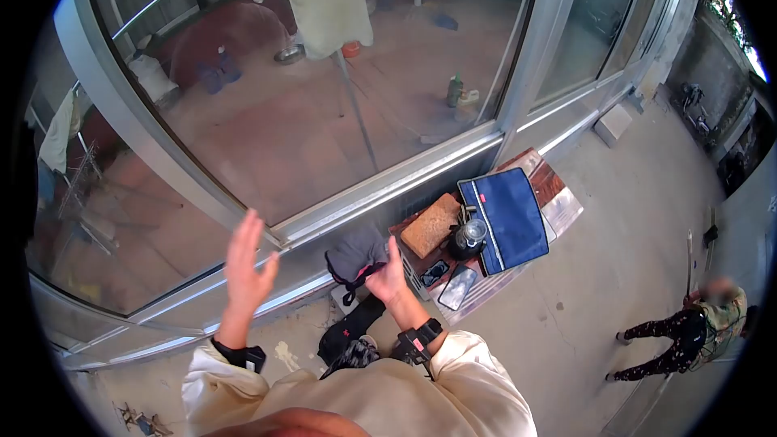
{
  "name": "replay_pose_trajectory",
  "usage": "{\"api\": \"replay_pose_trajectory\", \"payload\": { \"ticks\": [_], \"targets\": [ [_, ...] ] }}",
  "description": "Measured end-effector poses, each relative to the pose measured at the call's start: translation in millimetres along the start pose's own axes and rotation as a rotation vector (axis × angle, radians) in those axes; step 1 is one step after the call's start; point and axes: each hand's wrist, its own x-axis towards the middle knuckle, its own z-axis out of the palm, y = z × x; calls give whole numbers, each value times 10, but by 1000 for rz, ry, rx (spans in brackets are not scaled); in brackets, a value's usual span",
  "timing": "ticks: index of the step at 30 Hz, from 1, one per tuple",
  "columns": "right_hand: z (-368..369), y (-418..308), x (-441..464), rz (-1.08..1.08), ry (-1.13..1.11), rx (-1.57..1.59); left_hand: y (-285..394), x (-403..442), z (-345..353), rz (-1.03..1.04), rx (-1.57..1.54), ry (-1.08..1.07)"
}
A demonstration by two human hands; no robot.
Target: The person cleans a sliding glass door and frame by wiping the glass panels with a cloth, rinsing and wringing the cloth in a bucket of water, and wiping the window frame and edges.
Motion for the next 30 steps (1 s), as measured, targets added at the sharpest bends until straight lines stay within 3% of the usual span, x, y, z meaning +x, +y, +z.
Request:
{"api": "replay_pose_trajectory", "payload": {
  "ticks": [5, 8, 11, 13, 15, 17, 19, 24, 27, 30],
  "targets": [
    [1338, -709, 270, -372, -284, -127, -549, 925, -1125, 150, 566, 591],
    [2300, -952, 546, -824, -463, -301, -733, 1474, -1549, 174, 631, 806],
    [3219, -924, 773, -1086, -499, -434, -801, 1839, -1714, 146, 588, 915],
    [3767, -836, 1044, -1156, -584, -475, -811, 1973, -1723, 134, 570, 910],
    [4134, -721, 1364, -1690, -509, -936, -873, 2026, -1723, 114, 546, 896],
    [4444, -413, 1455, -2040, -261, -1337, -904, 2031, -1726, 163, 523, 859],
    [4733, -88, 1503, -2249, -277, -1527, -886, 2020, -1742, 145, 509, 858],
    [5523, 419, 1238, -2478, -959, -1719, -883, 2074, -1681, 123, 576, 867],
    [5888, 186, 1182, -2587, -1189, -1796, -860, 2075, -1677, 116, 630, 869],
    [6378, -751, 1133, -2788, -810, -1764, -855, 2095, -1676, 126, 629, 883]
  ]
}}
